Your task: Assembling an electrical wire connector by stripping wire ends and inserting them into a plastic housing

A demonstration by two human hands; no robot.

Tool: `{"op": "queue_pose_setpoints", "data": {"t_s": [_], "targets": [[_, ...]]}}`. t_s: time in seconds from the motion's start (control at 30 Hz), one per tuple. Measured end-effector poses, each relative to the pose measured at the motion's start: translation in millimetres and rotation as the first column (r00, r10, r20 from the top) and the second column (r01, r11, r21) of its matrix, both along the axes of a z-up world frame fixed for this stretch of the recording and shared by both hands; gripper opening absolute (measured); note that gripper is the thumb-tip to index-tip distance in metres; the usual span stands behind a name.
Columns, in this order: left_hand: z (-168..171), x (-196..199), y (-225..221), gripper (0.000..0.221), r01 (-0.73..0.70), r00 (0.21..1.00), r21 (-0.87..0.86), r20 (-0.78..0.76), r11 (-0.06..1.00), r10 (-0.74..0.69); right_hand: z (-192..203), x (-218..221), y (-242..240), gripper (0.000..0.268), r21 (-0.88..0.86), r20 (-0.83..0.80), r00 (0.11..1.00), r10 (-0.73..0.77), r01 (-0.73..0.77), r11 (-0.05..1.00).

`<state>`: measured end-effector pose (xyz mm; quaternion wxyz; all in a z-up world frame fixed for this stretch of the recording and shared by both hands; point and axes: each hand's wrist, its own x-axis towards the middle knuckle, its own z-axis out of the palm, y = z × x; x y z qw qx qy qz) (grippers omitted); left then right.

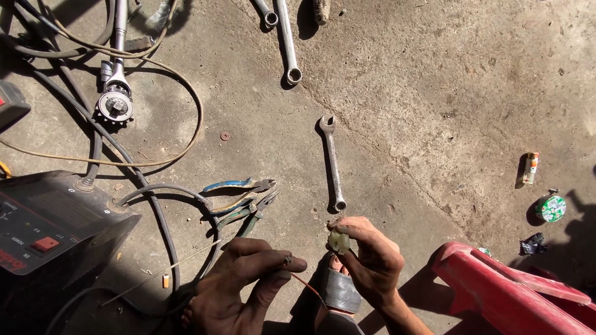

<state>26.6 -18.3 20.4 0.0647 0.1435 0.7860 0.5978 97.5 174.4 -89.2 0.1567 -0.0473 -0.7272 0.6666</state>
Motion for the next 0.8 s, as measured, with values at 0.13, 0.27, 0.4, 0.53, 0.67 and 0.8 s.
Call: {"op": "queue_pose_setpoints", "data": {"t_s": [0.13, 0.27, 0.4, 0.53, 0.67, 0.8], "targets": [[0, 13, -24, 0.012, -0.089, 0.992, 0.195, 0.102, 0.977, 0.07, 1, -2, 3, 0.018, -0.108, 0.024, 0.999, 0.035, -0.033, 0.994], [-11, 21, -16, 0.014, -0.243, 0.956, 0.187, 0.215, 0.952, 0.202, 0, -2, 4, 0.023, -0.315, 0.04, 0.993, 0.109, -0.091, 0.945], [0, 25, -8, 0.014, -0.396, 0.907, 0.127, 0.208, 0.909, 0.366, -7, 1, 6, 0.031, -0.317, 0.065, 0.988, 0.141, -0.114, 0.941], [-6, 18, -24, 0.004, 0.008, 0.958, -0.095, -0.284, 0.995, -0.035, 1, -5, 3, 0.029, -0.238, 0.208, 0.972, 0.11, -0.059, 0.969], [-47, 39, -32, 0.026, 0.103, 0.601, -0.58, -0.611, 0.808, -0.516, -2, -1, 5, 0.026, 0.031, 0.356, 0.934, -0.013, 0.003, 1.0], [-47, 35, -30, 0.024, 0.182, 0.613, -0.535, -0.594, 0.825, -0.521, -1, 2, 5, 0.029, 0.01, 0.339, 0.941, -0.005, 0.001, 1.0]]}}
